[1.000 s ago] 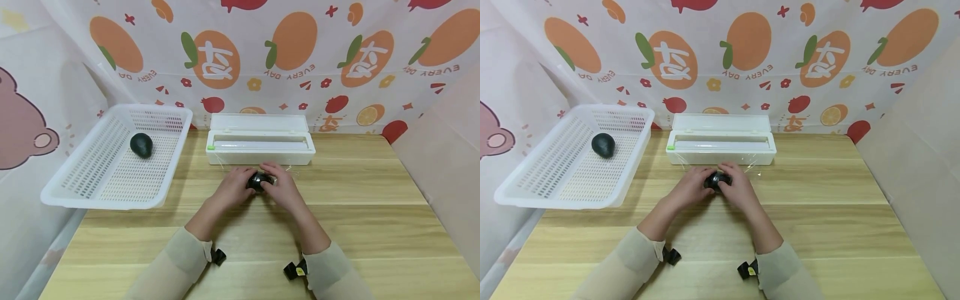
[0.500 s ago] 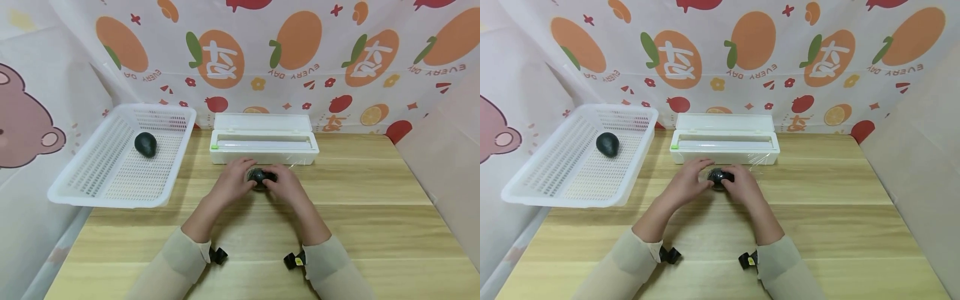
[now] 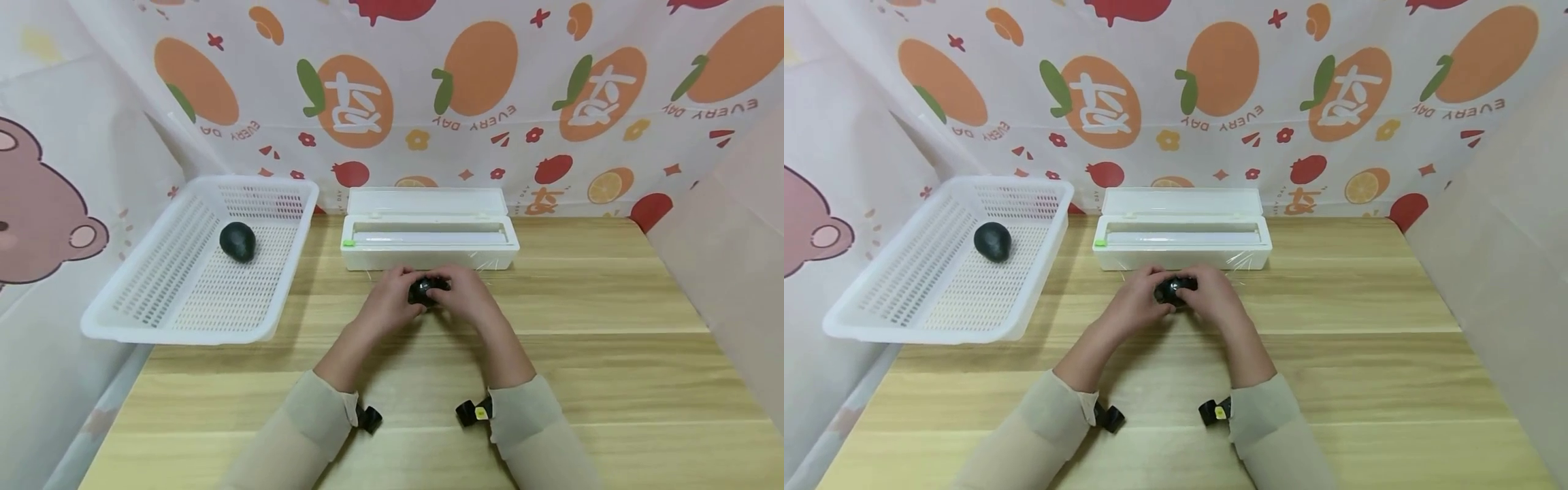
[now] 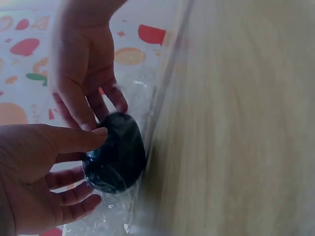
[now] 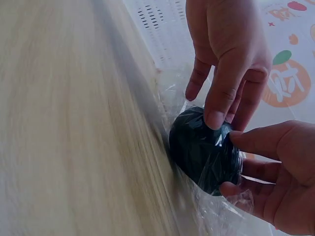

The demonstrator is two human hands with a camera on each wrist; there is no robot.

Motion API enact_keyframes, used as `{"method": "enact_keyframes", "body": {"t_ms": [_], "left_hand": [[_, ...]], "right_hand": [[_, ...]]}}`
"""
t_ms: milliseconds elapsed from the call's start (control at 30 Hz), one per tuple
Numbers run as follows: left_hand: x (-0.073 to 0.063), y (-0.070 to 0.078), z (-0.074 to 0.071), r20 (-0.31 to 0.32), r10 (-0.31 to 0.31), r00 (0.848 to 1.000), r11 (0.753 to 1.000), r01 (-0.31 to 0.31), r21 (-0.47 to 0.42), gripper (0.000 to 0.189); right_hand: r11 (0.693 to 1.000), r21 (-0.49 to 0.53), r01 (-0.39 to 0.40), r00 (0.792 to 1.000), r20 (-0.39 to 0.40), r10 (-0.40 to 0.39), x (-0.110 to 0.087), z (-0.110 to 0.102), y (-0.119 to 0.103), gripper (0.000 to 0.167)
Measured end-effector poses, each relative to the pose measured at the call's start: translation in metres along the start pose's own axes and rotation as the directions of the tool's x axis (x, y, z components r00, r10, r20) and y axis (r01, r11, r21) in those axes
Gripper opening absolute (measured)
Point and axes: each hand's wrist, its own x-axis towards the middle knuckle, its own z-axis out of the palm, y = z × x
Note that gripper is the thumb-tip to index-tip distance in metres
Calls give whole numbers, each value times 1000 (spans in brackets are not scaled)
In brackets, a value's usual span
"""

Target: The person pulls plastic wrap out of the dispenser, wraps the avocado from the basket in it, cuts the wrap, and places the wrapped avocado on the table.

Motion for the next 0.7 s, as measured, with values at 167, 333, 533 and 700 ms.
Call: {"method": "enact_keyframes", "body": {"t_ms": [167,333,533,700], "left_hand": [[6,-9,3,-20,34,999,999,-34,8,56],[8,-16,4,-33,46,998,999,-45,18,51],[11,-18,4,-16,72,997,996,-71,46,47],[13,-20,5,9,96,995,992,-96,84,45]], "right_hand": [[1000,-1,9,1000,-3,-9,3,-3,4,32],[993,-109,45,992,-111,-57,3,-6,2,30],[998,-9,62,964,-260,-62,0,-3,-9,28],[989,145,28,977,-213,4,1,7,-12,36]]}}
